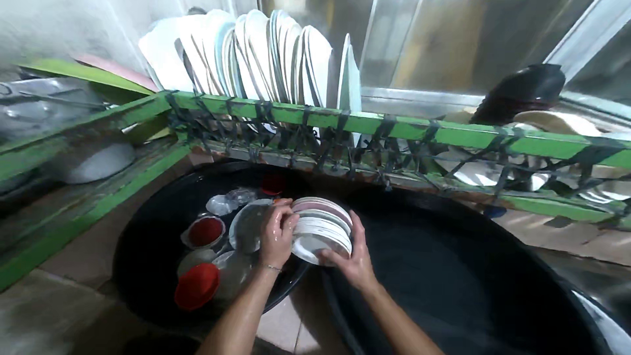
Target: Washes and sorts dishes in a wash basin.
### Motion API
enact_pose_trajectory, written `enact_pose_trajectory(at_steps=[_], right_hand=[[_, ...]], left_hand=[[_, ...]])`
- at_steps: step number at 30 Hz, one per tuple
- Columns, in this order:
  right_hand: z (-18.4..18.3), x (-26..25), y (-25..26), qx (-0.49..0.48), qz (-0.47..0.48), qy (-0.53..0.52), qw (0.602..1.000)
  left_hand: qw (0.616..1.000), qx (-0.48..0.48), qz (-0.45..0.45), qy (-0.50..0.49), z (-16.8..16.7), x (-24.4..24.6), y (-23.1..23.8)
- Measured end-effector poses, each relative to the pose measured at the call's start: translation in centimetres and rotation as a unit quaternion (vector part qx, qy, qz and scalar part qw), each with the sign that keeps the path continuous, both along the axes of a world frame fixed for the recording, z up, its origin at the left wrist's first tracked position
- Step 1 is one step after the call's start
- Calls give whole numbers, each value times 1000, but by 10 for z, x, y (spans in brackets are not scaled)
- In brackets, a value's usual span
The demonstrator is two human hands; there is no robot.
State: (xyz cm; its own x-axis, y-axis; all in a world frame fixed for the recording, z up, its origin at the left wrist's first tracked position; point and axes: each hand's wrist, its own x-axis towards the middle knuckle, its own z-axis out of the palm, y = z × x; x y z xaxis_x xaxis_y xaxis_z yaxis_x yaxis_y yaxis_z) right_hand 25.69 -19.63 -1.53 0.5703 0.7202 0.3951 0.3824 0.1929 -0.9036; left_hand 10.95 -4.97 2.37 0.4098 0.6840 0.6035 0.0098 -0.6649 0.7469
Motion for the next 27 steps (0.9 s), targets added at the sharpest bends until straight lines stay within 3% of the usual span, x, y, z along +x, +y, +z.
enact_pose_trajectory(at_steps=[7, 12, 14, 20, 27], right_hand=[[-2, 0, 0, 32, -18, 218, 975], [-8, 4, -2, 60, -54, 322, 943], [-8, 7, -4, 59, -64, 337, 937], [11, -5, 12, 66, -92, 311, 943], [23, -3, 16, 23, -68, 193, 979]], left_hand=[[963, -157, 196, -92, 9, 21, -22], [894, -276, 307, -171, 9, 15, -2], [886, -289, 318, -173, 3, 11, 7], [935, -307, 159, -77, -5, 29, -26], [872, -453, -121, -140, -1, 20, -31]])
